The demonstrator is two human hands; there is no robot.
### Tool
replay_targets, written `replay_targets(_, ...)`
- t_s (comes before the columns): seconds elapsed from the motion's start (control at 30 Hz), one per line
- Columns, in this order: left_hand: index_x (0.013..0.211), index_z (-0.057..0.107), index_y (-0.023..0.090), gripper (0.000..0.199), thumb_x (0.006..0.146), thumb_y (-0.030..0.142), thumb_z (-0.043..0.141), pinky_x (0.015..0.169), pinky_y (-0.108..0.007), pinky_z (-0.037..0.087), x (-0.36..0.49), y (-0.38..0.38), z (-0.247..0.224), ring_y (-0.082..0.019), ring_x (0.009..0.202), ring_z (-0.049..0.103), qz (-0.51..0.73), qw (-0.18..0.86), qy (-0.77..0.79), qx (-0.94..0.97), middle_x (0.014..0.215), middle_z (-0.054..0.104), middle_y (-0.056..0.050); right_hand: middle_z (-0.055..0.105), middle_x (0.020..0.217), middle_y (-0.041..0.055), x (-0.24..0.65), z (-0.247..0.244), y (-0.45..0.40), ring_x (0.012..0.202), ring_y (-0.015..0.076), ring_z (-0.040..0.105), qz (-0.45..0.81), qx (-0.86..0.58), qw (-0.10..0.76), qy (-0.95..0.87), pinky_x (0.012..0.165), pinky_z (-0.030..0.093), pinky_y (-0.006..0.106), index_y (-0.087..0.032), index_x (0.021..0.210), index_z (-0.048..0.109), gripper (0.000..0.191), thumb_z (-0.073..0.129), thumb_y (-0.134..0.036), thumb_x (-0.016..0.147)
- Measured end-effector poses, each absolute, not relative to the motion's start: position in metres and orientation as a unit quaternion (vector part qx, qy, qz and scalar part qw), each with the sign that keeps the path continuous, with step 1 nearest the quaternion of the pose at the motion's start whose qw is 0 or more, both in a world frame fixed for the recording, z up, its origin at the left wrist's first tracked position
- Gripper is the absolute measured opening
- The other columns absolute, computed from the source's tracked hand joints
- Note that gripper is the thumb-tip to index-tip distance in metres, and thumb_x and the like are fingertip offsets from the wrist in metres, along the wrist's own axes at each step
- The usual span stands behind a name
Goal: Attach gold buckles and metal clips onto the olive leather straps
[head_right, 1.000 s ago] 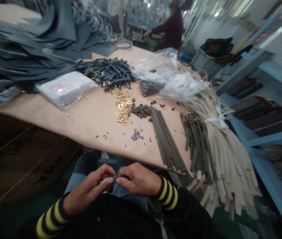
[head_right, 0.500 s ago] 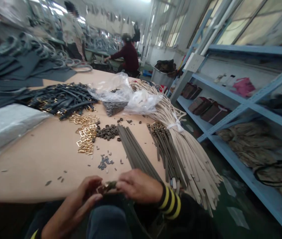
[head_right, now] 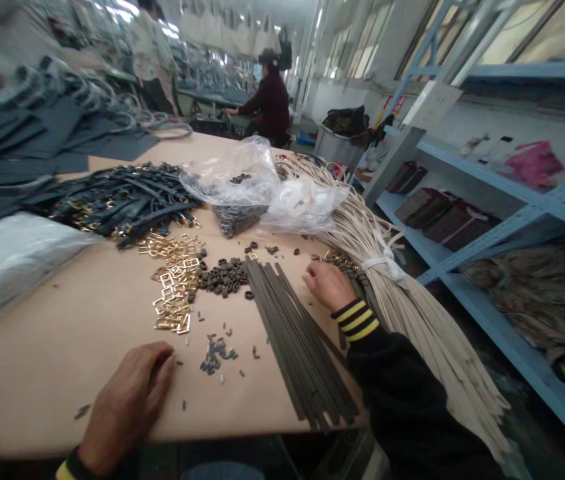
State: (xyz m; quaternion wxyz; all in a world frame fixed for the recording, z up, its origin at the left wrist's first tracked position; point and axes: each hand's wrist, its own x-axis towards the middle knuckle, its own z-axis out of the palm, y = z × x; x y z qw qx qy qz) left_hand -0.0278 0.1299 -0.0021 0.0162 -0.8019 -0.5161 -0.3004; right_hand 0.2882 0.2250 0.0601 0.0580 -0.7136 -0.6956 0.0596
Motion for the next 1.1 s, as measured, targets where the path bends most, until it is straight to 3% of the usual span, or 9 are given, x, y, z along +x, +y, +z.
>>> replay_targets(0.27,0.079,0.047,0.017,0.011,0.082,0.022,0.038,0.067,-0.029,0.044,-0.029,0.129,-0.001,-0.017,0.073,0.051,-0.317,0.001,-0.506,-0.802,0.077,0.054,-0.006,0.062,0.068,0.0064,0.262,0.026,0.249,0.066,0.0159,0.055,0.153,-0.692,0.076,-0.702,0.058,0.036,0.023,-0.013,0.066,0.057,0.009,0.05,-0.016,0.07)
replay_targets(0.47,0.083,0.05,0.016,0.013,0.08,0.023,0.039,0.07,-0.033,0.044,-0.029,0.127,-0.003,-0.02,0.077,0.052,-0.377,-0.041,-0.531,-0.757,0.078,0.055,-0.007,0.057,0.055,0.0023,0.246,0.066,0.236,0.055,0.0124,0.054,0.228,-0.656,0.134,-0.707,0.049,0.038,0.019,-0.013,0.056,0.047,0.016,0.04,-0.013,0.07)
replay_targets(0.57,0.086,0.051,0.015,0.02,0.078,0.031,0.041,0.066,-0.032,0.045,-0.025,0.116,0.014,-0.018,0.07,0.053,-0.434,-0.159,-0.575,-0.675,0.074,0.056,-0.006,0.059,0.06,0.0008,0.217,0.096,0.198,0.053,0.0099,0.056,0.32,-0.594,0.163,-0.72,0.049,0.042,0.018,-0.015,0.067,0.045,0.013,0.036,-0.017,0.076)
replay_targets(0.63,0.09,0.05,0.014,0.026,0.08,0.036,0.039,0.057,-0.027,0.044,-0.021,0.102,0.029,-0.014,0.059,0.052,-0.448,-0.308,-0.597,-0.589,0.067,0.055,-0.003,0.057,0.055,-0.0018,0.192,0.107,0.164,0.048,0.0095,0.055,0.48,-0.494,0.158,-0.707,0.047,0.043,0.019,-0.016,0.069,0.043,0.006,0.042,-0.018,0.074)
replay_targets(0.77,0.062,0.045,0.016,0.031,0.079,0.041,0.04,0.038,-0.018,0.03,-0.02,0.069,0.046,-0.006,0.037,0.035,-0.445,-0.537,-0.533,-0.479,0.045,0.04,0.006,0.052,0.049,-0.0048,0.147,0.094,0.103,0.041,0.0073,0.05,0.633,-0.428,0.096,-0.638,0.041,0.039,0.016,-0.017,0.069,0.04,0.006,0.045,-0.015,0.073)
replay_targets(0.93,0.056,0.042,0.015,0.033,0.076,0.041,0.048,0.035,-0.016,0.024,-0.033,0.031,0.032,-0.003,0.035,0.03,-0.461,-0.607,-0.526,-0.377,0.042,0.037,0.008,0.052,0.062,-0.0033,0.12,0.049,0.066,0.047,0.005,0.048,0.728,-0.382,0.181,-0.539,0.042,0.037,0.015,-0.015,0.076,0.046,0.009,0.051,-0.021,0.072)
replay_targets(1.1,0.055,0.04,0.015,0.033,0.07,0.039,0.056,0.035,-0.016,0.022,-0.032,0.014,0.03,-0.002,0.034,0.027,-0.507,-0.669,-0.477,-0.26,0.04,0.033,0.009,0.05,0.055,-0.0047,0.107,0.034,0.051,0.049,0.0058,0.047,0.762,-0.349,0.249,-0.486,0.042,0.035,0.015,-0.014,0.079,0.05,0.017,0.059,-0.026,0.069)
